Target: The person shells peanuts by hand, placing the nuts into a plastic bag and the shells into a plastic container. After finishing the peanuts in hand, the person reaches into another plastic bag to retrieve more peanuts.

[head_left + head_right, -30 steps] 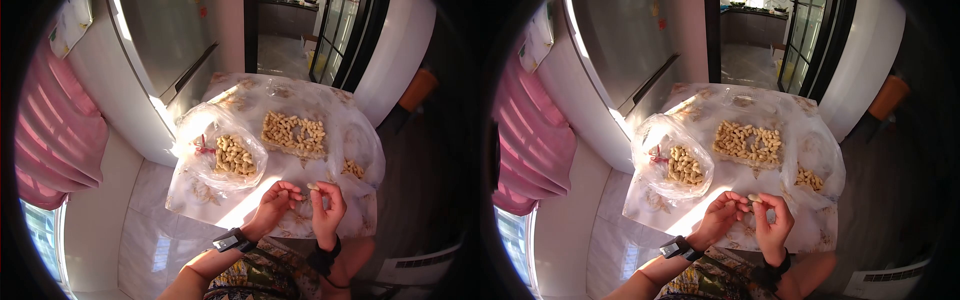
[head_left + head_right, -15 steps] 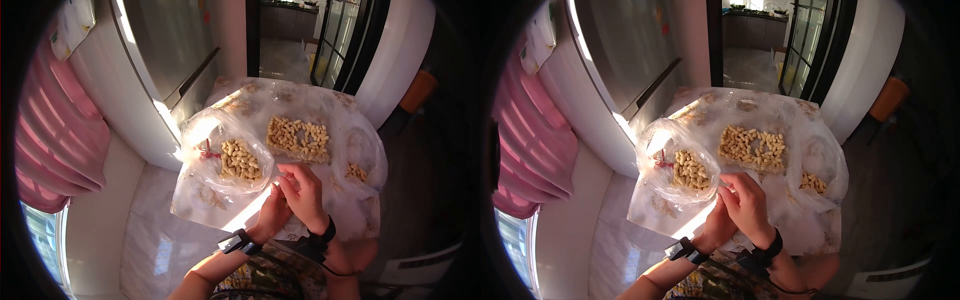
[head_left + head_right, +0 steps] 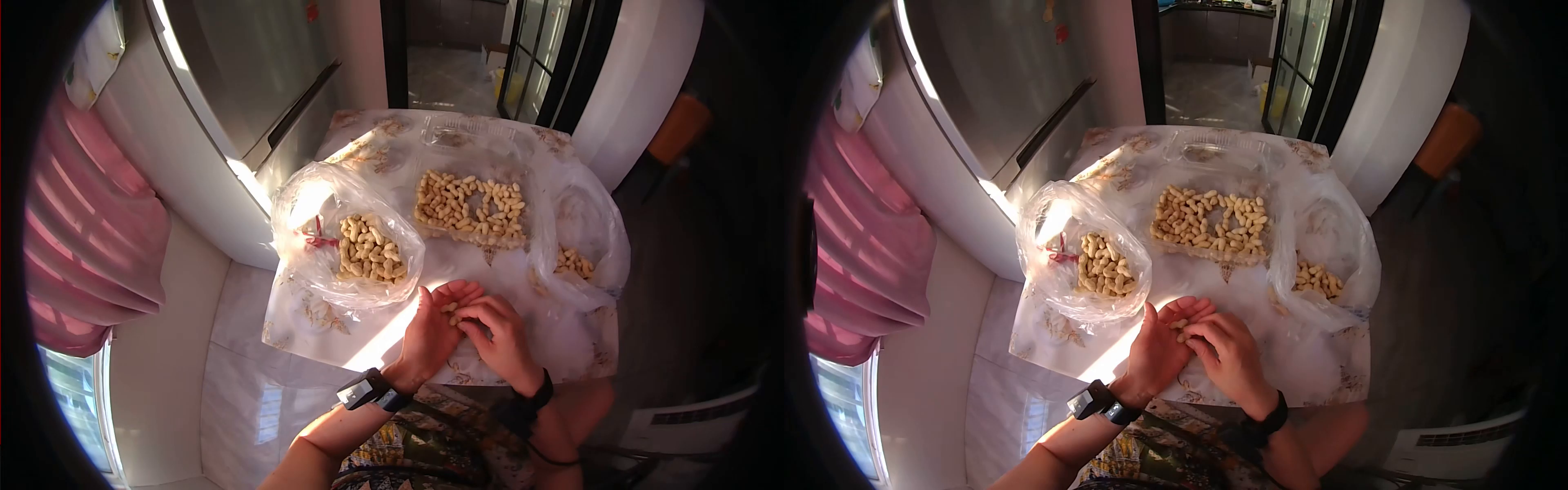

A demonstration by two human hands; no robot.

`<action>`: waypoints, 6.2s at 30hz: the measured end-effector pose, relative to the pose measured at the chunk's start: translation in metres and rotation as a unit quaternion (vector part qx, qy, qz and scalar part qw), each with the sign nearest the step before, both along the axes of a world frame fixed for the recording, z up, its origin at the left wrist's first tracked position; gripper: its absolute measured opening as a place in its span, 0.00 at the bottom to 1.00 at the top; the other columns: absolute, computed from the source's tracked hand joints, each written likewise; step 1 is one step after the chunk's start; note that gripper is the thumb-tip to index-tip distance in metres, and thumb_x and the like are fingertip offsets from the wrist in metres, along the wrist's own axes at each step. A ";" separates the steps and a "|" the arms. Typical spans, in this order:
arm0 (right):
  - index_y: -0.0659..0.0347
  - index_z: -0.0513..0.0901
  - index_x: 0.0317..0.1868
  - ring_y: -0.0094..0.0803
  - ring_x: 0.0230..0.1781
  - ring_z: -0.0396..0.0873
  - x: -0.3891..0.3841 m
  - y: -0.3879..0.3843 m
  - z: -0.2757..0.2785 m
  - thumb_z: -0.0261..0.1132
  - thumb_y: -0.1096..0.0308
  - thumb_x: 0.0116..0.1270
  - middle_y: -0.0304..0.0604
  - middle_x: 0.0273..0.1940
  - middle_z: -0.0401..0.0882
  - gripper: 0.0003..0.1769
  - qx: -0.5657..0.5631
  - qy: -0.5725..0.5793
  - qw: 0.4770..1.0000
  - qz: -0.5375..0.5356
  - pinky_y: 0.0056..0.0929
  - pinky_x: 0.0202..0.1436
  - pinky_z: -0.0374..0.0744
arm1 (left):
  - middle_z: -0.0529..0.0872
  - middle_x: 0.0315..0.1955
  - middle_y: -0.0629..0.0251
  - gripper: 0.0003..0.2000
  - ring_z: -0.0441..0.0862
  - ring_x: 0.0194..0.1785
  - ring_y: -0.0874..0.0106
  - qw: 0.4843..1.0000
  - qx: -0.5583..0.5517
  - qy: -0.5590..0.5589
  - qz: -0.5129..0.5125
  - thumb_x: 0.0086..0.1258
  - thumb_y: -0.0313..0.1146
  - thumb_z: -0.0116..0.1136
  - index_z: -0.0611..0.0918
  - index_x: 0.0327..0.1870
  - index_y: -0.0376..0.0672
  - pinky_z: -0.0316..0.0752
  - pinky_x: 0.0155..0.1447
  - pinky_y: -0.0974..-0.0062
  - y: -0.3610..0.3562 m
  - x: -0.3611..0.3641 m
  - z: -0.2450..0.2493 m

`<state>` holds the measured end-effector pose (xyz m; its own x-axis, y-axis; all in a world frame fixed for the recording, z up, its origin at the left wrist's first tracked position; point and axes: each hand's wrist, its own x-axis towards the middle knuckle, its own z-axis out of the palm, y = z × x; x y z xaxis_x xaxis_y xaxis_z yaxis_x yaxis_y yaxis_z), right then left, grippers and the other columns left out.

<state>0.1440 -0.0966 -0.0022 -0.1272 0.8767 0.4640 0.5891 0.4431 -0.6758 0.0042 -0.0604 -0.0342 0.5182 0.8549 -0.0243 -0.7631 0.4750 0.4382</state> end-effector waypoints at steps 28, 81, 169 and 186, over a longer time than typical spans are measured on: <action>0.64 0.75 0.46 0.41 0.41 0.82 0.002 -0.008 -0.005 0.63 0.75 0.70 0.48 0.42 0.81 0.08 0.002 0.101 0.993 -0.053 0.34 0.44 0.79 | 0.78 0.57 0.59 0.09 0.77 0.60 0.69 0.993 0.092 0.068 0.002 0.78 0.22 0.48 0.74 0.56 0.38 0.70 0.68 0.70 -0.004 0.003 -0.003; 0.64 0.83 0.43 0.25 0.31 0.81 0.096 -0.024 0.078 0.71 0.78 0.61 0.41 0.33 0.85 0.10 0.177 0.132 0.929 -0.296 0.24 0.39 0.79 | 0.80 0.53 0.55 0.11 0.77 0.62 0.58 0.998 0.041 0.044 0.003 0.80 0.36 0.48 0.76 0.52 0.39 0.69 0.72 0.58 0.000 0.003 -0.008; 0.62 0.81 0.47 0.44 0.35 0.84 -0.002 -0.010 -0.001 0.64 0.75 0.68 0.47 0.37 0.85 0.08 0.086 0.059 0.988 -0.113 0.37 0.37 0.81 | 0.81 0.50 0.61 0.18 0.76 0.56 0.71 0.999 0.031 -0.039 -0.014 0.62 0.13 0.48 0.76 0.53 0.38 0.69 0.60 0.75 -0.003 -0.005 -0.002; 0.63 0.80 0.50 0.43 0.35 0.85 -0.001 -0.012 -0.005 0.60 0.72 0.73 0.48 0.39 0.85 0.09 0.036 0.109 0.980 -0.161 0.34 0.38 0.81 | 0.75 0.63 0.54 0.10 0.73 0.68 0.65 0.997 0.067 0.042 0.013 0.76 0.19 0.47 0.74 0.54 0.37 0.65 0.76 0.67 -0.007 0.000 0.003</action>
<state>0.1431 -0.1082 -0.0067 0.2593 0.8187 0.5124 0.5514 0.3101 -0.7745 0.0038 -0.0677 -0.0311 0.4976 0.8660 0.0494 -0.7320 0.3887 0.5596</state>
